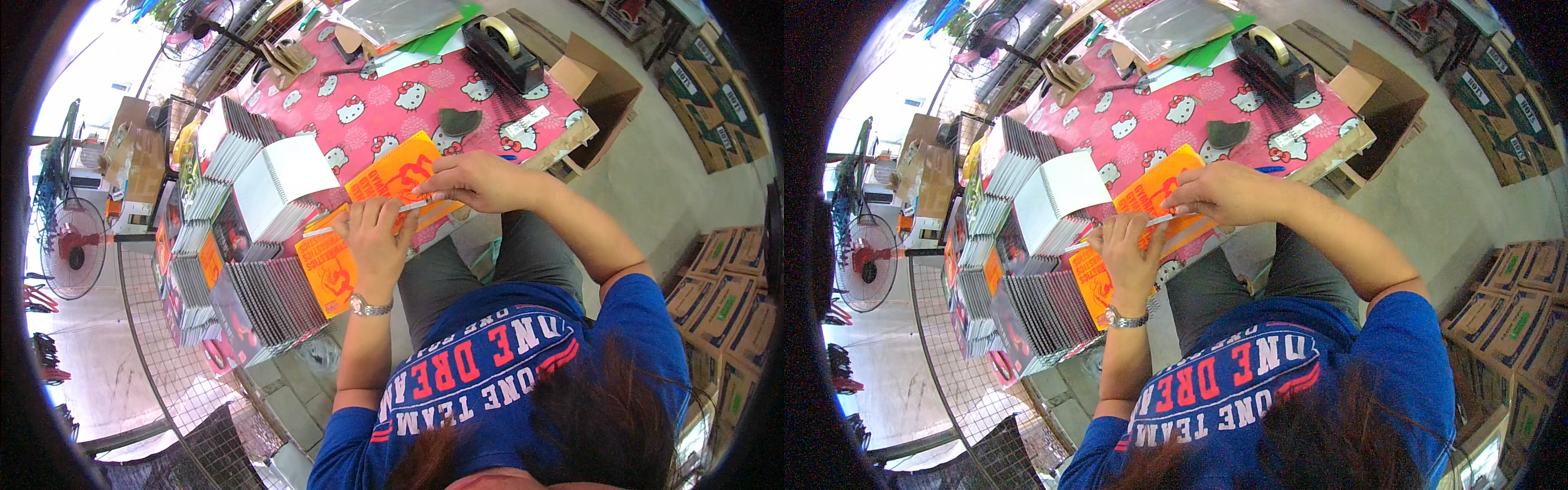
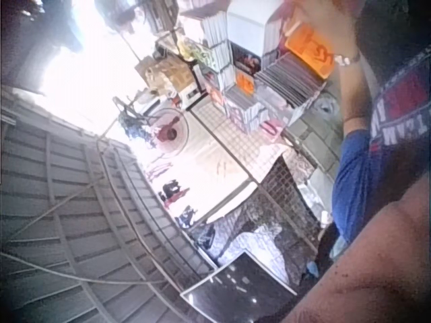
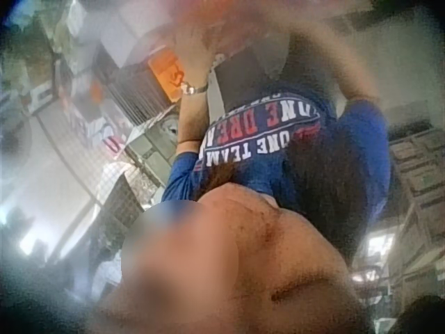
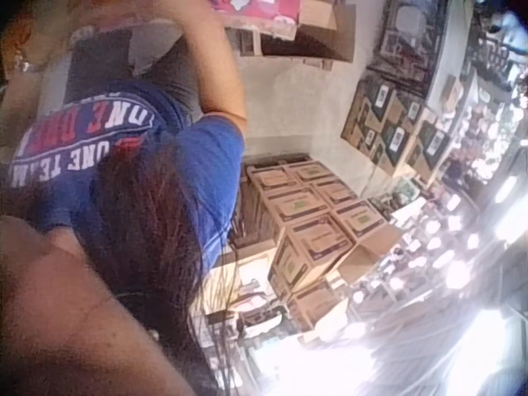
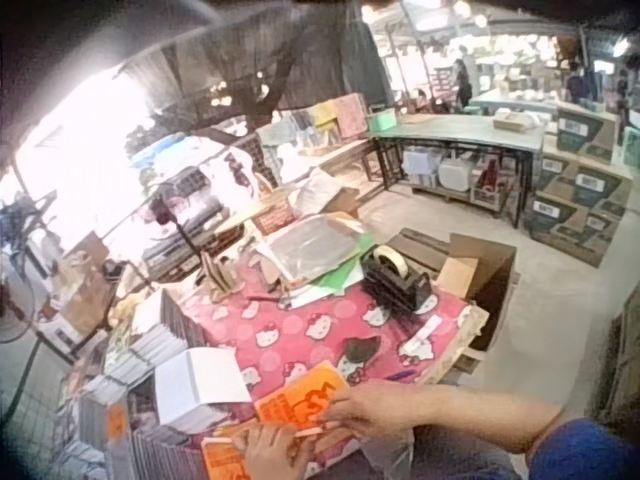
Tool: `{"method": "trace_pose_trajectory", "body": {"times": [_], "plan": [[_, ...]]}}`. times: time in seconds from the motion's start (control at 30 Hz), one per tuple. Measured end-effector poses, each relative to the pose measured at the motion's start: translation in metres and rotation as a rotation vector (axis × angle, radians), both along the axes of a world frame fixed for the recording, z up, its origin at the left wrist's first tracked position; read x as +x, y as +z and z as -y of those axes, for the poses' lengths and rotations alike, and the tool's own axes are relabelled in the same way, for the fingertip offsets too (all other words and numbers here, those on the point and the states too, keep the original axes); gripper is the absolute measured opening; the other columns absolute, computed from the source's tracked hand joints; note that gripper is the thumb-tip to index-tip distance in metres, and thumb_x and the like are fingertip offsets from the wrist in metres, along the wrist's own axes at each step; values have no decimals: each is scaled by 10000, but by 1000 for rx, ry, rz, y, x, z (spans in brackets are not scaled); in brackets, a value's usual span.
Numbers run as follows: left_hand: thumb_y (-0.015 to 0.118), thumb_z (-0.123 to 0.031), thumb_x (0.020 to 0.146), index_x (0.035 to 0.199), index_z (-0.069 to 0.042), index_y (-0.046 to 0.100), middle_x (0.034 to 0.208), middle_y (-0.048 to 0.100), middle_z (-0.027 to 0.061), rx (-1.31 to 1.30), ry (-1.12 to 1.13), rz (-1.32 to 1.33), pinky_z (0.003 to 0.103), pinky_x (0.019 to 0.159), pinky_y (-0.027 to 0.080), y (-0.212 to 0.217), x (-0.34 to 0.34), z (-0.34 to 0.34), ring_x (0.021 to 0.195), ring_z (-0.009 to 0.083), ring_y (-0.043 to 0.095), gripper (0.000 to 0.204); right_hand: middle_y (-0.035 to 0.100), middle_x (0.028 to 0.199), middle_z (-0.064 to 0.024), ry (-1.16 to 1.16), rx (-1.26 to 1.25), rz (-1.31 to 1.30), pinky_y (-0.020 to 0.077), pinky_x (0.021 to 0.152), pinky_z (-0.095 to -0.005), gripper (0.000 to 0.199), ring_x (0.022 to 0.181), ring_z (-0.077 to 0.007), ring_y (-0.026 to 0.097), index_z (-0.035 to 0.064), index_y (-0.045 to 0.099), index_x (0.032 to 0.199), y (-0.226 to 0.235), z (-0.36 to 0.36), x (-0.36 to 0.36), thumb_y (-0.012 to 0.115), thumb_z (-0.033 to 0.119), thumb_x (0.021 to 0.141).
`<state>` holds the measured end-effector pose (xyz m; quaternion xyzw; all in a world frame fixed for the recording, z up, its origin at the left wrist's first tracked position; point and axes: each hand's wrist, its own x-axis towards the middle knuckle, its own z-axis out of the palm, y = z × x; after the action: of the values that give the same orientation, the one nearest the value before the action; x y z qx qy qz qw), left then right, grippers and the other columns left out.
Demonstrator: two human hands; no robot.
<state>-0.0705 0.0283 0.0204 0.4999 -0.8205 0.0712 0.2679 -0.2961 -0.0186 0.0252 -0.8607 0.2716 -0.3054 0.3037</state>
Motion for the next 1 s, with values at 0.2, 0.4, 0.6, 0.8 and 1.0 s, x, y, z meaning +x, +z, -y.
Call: {"method": "trace_pose_trajectory", "body": {"times": [0.2, 0.4, 0.6, 0.8, 1.0], "plan": [[759, -277, 737, 895, -134, 639, 898, 607, 0, -9, -25, -3, 423, 867, 305, -2, 1, -3, 894, 206, 542, 244, 589, 890, -107, 59, -22, -67, 501, 726, -423, 256, 826, -316, 617, 117, 673, 1090, 10, 1, -2, 613, 127, 842], [765, -248, 713, 879, -119, 641, 864, 615, 23, -50, -45, -41, 402, 839, 309, -2, 0, 0, 885, 222, 556, 244, 563, 858, -125, -68, 166, 91, 482, 703, -417, 306, 788, -308, 599, 143, 669, 1147, -12, -13, 3, 612, 98, 850], [778, -287, 699, 890, -151, 643, 909, 614, -20, -34, -107, -44, 420, 859, 309, -6, 2, 4, 891, 183, 552, 270, 572, 907, -111, -86, 131, 12, 483, 727, -356, 362, 846, -271, 590, 117, 665, 1161, -7, -16, 1, 582, -27, 840], [778, -275, 698, 885, -155, 648, 900, 618, -18, -34, -91, -66, 422, 859, 304, -7, 2, 5, 885, 180, 555, 257, 566, 910, -101, -238, 62, 185, 482, 708, -341, 379, 827, -255, 584, 110, 672, 1135, -15, -28, 12, 595, -67, 809], [778, -231, 711, 845, -122, 657, 851, 627, 11, -42, -86, -85, 407, 843, 303, 1, 0, 6, 847, 211, 562, 211, 587, 866, -119, -243, 116, 228, 489, 694, -365, 214, 797, -281, 608, 90, 679, 1072, -13, -24, 12, 622, 69, 868]]}}
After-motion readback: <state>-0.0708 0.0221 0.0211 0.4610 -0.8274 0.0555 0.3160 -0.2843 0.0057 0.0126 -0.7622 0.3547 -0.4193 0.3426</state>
